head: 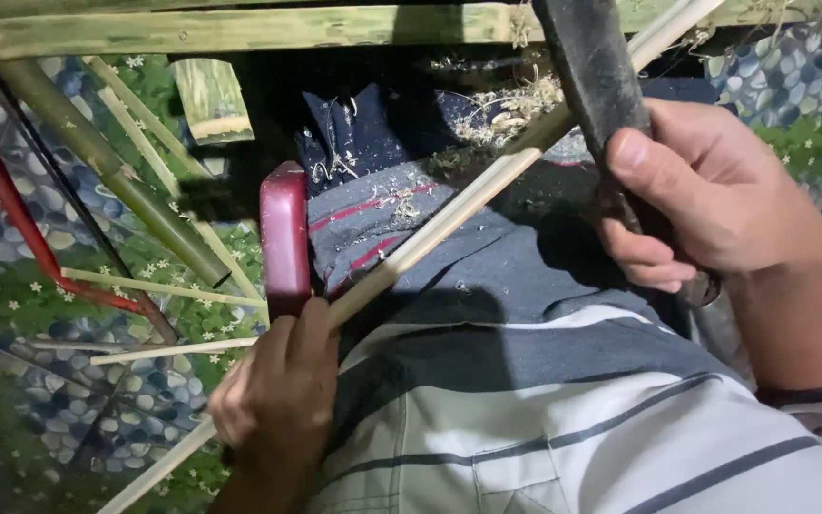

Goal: Shaving and shaping bamboo strips using a large knife to prepare them for construction or craft.

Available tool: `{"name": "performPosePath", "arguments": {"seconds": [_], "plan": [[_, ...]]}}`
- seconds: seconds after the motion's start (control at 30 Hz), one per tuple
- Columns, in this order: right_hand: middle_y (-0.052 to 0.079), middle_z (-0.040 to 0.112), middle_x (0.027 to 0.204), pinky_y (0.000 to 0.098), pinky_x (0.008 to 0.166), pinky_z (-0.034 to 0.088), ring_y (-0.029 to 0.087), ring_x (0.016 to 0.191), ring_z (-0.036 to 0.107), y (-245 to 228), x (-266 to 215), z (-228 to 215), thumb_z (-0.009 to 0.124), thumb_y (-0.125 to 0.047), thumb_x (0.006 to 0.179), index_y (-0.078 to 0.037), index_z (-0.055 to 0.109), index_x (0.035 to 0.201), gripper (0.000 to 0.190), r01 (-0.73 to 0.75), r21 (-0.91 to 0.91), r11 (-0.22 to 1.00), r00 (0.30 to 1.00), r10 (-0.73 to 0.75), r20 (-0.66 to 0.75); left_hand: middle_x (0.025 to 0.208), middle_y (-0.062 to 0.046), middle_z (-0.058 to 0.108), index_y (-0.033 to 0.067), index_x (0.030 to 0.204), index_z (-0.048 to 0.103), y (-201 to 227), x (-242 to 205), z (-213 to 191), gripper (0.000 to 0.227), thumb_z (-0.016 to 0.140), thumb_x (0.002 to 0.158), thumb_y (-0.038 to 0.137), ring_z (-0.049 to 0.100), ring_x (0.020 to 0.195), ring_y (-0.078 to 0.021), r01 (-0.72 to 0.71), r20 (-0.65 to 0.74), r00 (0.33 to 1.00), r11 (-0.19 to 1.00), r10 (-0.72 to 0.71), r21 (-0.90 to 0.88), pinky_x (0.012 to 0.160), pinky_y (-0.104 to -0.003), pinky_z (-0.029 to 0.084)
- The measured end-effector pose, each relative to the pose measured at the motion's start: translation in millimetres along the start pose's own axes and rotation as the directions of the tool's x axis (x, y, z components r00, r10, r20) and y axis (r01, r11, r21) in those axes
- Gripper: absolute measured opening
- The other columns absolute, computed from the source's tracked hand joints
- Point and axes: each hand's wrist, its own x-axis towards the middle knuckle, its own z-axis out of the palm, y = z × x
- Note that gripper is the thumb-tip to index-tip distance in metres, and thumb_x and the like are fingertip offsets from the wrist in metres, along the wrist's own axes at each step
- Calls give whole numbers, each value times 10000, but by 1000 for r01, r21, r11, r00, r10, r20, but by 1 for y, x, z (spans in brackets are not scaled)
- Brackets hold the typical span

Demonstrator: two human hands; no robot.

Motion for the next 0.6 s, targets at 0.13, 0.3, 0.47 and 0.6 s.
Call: {"name": "performPosePath", "arguments": {"seconds": [0.13,0.3,0.47,0.6], "plan": [[63,384,397,188,184,252,106,216,341,-1,-3,4,376,-210,912,-26,414,809,214,-74,28,997,991,76,-113,660,42,490,201,894,594,-2,-4,1,82,638,885,270,461,467,-86,32,48,998,999,-30,-41,399,-237,348],[82,363,388,205,188,239,119,218,312,-1,-3,8,381,-209,911,-18,382,772,236,-100,55,994,985,106,-137,682,58,527,229,903,608,-12,-15,7,243,472,916,430,508,507,-61,19,-27,1000,997,-17,69,414,-211,321],[93,353,385,216,179,227,131,222,309,0,-5,9,392,-224,904,-7,411,817,235,-155,60,986,974,162,-160,689,63,475,252,894,594,-11,-18,8,182,485,931,393,477,508,-58,39,4,999,997,-39,68,436,-213,320],[99,342,385,221,174,215,134,221,289,1,-4,11,394,-229,902,-19,390,811,229,-176,77,981,967,187,-172,732,65,578,206,943,608,-13,-25,7,162,533,909,346,496,490,-67,18,25,1000,1000,-19,26,401,-207,341]]}}
